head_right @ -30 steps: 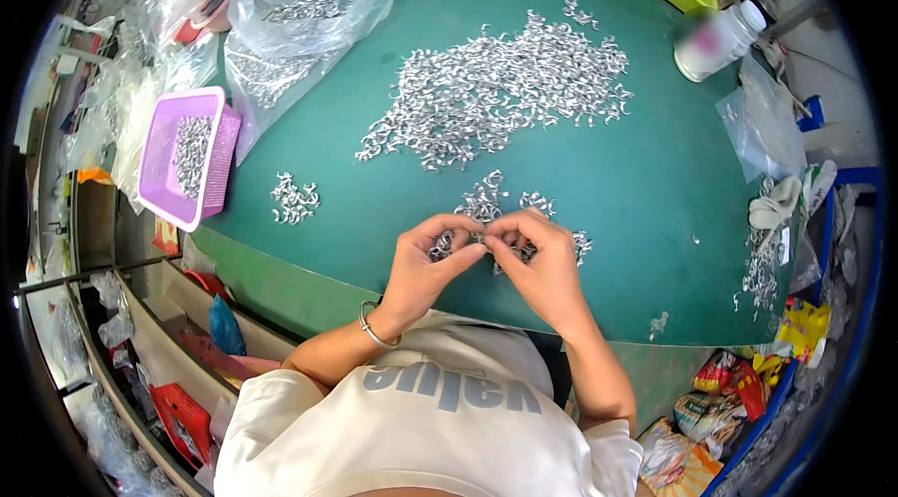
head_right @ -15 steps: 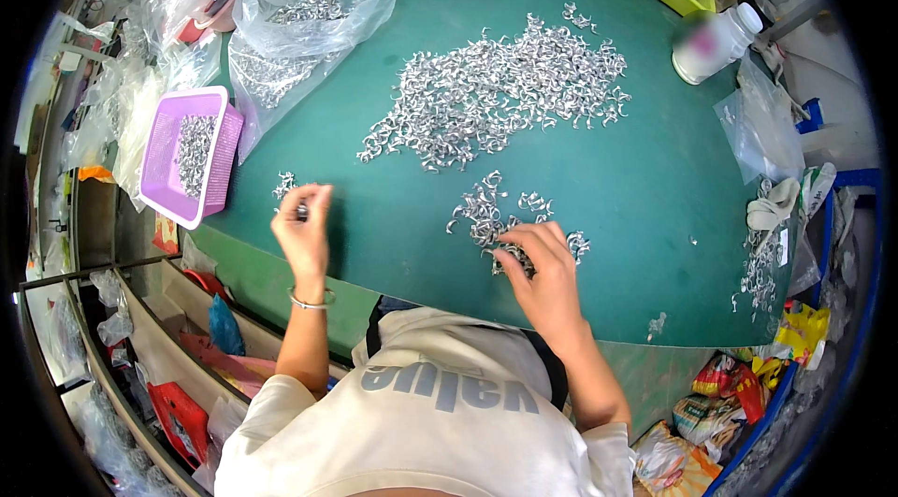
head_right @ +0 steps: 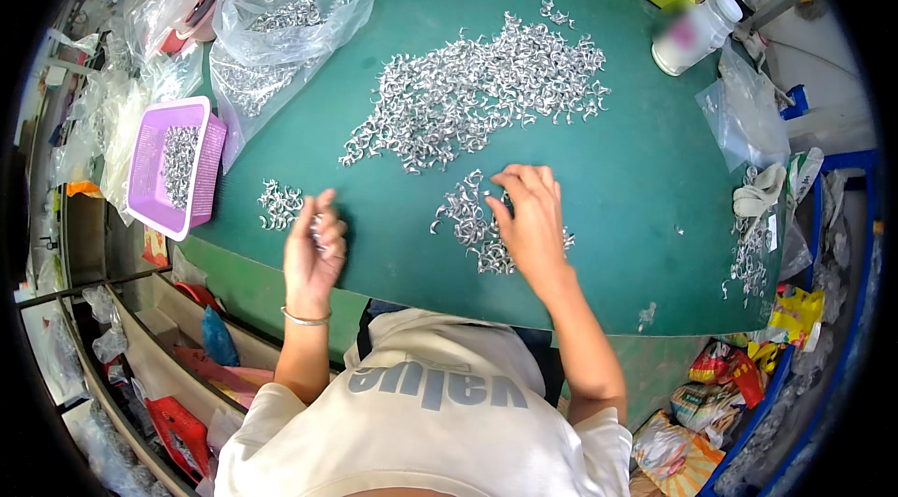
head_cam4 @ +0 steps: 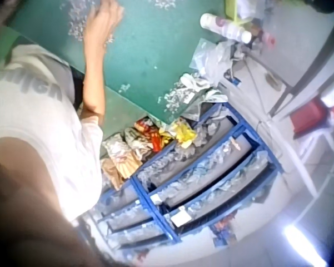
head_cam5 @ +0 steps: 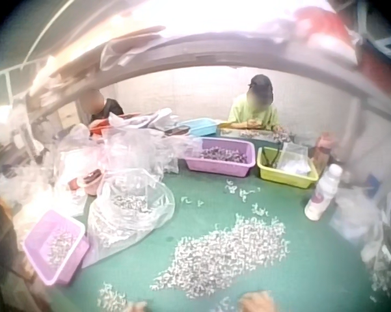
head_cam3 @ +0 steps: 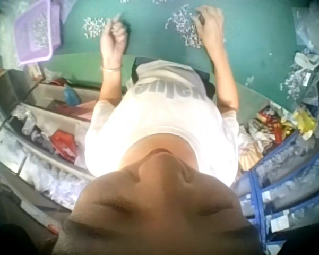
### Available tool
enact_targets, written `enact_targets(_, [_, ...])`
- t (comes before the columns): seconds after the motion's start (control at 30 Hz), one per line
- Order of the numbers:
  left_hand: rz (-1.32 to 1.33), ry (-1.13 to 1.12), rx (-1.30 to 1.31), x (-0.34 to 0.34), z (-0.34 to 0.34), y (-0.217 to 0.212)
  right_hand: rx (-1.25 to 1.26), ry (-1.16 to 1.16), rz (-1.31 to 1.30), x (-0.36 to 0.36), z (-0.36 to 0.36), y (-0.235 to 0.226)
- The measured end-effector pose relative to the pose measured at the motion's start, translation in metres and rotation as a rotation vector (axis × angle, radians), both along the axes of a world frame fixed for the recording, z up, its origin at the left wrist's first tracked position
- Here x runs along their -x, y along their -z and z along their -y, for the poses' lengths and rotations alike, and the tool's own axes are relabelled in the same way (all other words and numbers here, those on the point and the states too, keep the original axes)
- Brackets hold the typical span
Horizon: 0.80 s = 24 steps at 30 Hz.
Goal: The person sorts small silver-colored metal components by hand on a green work surface, moving some into a pink container and others into a pile.
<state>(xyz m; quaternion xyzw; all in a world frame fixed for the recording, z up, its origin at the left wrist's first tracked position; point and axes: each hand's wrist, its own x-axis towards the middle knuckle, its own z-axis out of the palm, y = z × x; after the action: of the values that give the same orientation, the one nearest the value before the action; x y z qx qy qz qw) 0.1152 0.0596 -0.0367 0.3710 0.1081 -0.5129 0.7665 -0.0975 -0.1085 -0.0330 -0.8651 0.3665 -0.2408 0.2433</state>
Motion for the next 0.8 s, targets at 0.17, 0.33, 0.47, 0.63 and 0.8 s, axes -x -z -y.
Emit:
enact_targets(0.17, [-0.052,0.264,0.002,0.036,0.018,0.0,0.129,0.002,-0.05,-0.006,-0.004,0.008])
enact_targets(0.33, [0.157,0.347,-0.074,0.057,0.029,-0.007,0.093,0.016,-0.016,0.001,-0.005,0.006])
enact_targets(0.47, [0.308,0.479,-0.126,0.06,0.032,-0.003,0.092,-0.053,-0.019,-0.005,-0.003,0.004])
enact_targets(0.63, [0.739,0.596,-0.245,0.068,0.035,0.003,0.066,-0.214,-0.231,0.013,-0.008,-0.002])
enact_targets(0.8, [1.077,0.747,-0.234,0.075,0.033,0.007,0.001,-0.348,-0.225,0.018,-0.038,-0.019])
